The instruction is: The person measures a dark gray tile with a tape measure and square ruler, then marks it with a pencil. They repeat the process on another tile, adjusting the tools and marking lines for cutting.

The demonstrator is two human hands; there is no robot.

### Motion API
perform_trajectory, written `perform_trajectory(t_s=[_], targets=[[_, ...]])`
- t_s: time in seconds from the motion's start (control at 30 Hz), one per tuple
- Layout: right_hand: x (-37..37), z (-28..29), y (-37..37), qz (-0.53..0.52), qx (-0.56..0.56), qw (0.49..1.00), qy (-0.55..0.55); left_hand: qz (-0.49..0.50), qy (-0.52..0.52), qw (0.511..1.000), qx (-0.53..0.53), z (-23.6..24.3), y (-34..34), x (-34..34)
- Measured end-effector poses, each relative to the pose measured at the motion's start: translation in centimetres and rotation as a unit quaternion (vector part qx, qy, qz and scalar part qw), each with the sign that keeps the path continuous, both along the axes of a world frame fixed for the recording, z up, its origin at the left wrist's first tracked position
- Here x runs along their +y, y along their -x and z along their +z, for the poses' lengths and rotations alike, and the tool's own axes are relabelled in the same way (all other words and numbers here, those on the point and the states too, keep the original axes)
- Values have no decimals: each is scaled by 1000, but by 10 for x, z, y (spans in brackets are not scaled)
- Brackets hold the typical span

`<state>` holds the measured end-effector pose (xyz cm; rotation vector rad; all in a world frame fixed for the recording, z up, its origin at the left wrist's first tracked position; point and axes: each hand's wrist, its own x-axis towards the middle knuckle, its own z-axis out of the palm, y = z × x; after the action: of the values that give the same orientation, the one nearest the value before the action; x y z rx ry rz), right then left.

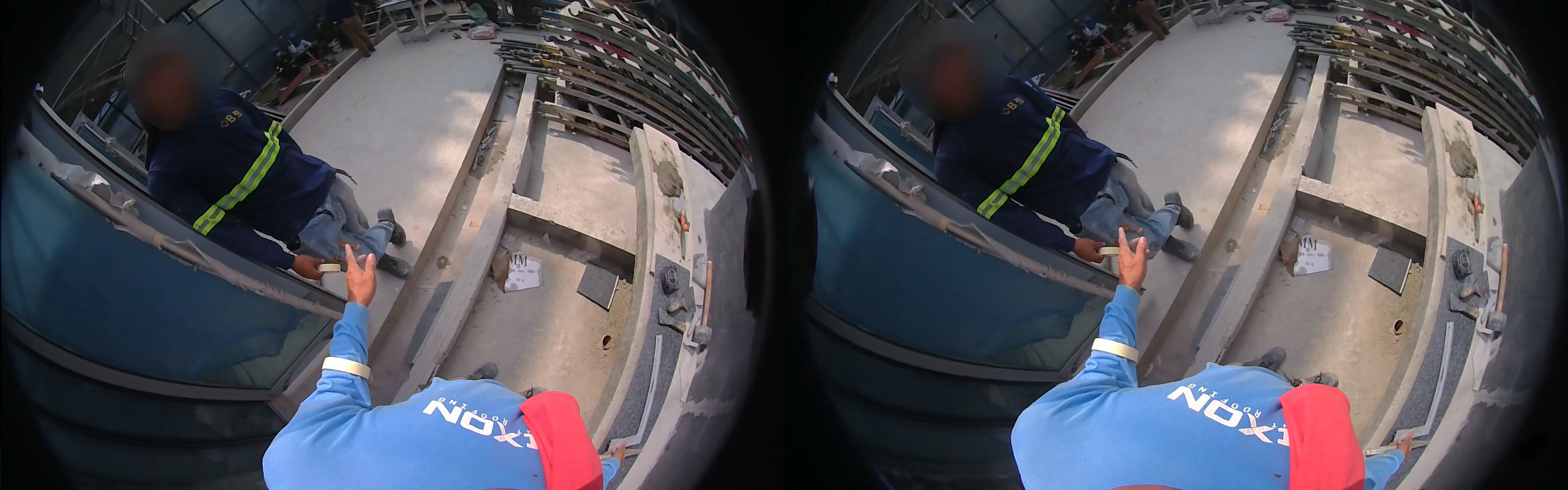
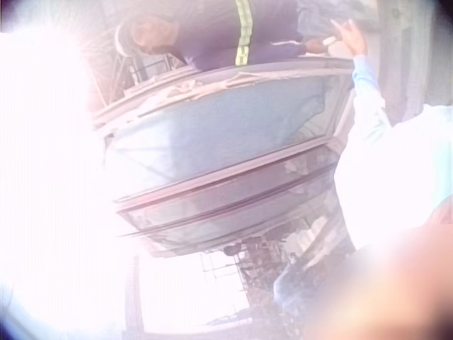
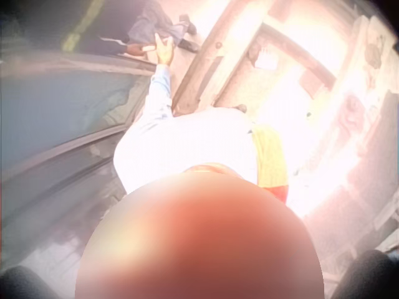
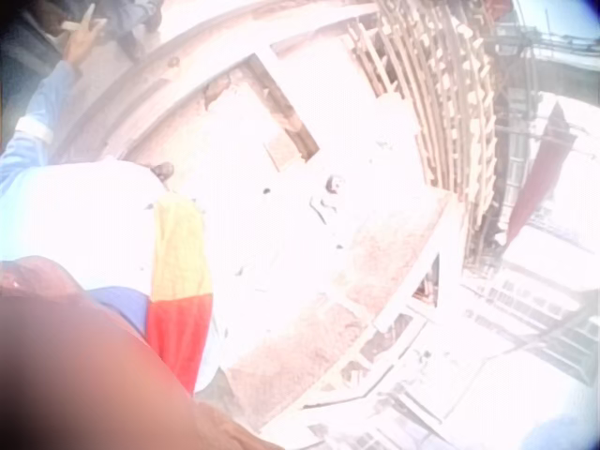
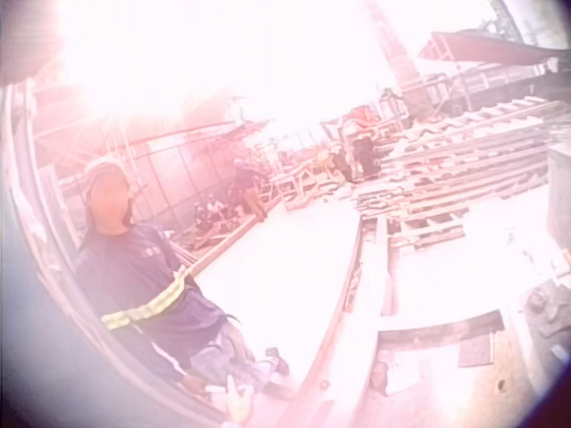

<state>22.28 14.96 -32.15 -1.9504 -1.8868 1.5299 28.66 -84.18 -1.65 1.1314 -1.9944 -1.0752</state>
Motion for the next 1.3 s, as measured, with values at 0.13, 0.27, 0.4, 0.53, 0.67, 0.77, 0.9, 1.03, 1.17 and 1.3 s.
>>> perform_trajectory(t_s=[0.13, 0.27, 0.4, 0.53, 0.67, 0.77, 0.9, 1.03, 1.17, 1.3], targets=[[-6, 4, -4, -21, 3, 1000, -13, -12, 15, 1000, -12, -7, 13, 1], [-30, 8, -15, -77, 45, 996, -17, -64, -5, 996, 69, -28, 43, 22], [-53, 7, -18, -91, 152, 984, -10, -160, -64, 985, -15, -74, 91, 68], [-65, 16, -13, -86, 199, 975, -55, -293, -201, 933, -51, -112, 167, 155], [-75, 48, -14, -86, 140, 985, -45, -523, -123, 834, -122, -135, 208, 285], [-82, 70, -18, -92, 150, 984, -16, -675, 5, 717, -173, -140, 225, 367], [-87, 72, -22, -94, 187, 978, 23, -739, 130, 626, -212, -145, 254, 443], [-82, 60, -25, -95, 193, 976, 39, -762, 156, 595, -205, -137, 292, 510], [-77, 63, -26, -94, 171, 980, 47, -785, 173, 561, -198, -118, 335, 564], [-79, 82, -24, -119, 139, 982, 51, -813, 254, 517, -84, -119, 404, 624]])
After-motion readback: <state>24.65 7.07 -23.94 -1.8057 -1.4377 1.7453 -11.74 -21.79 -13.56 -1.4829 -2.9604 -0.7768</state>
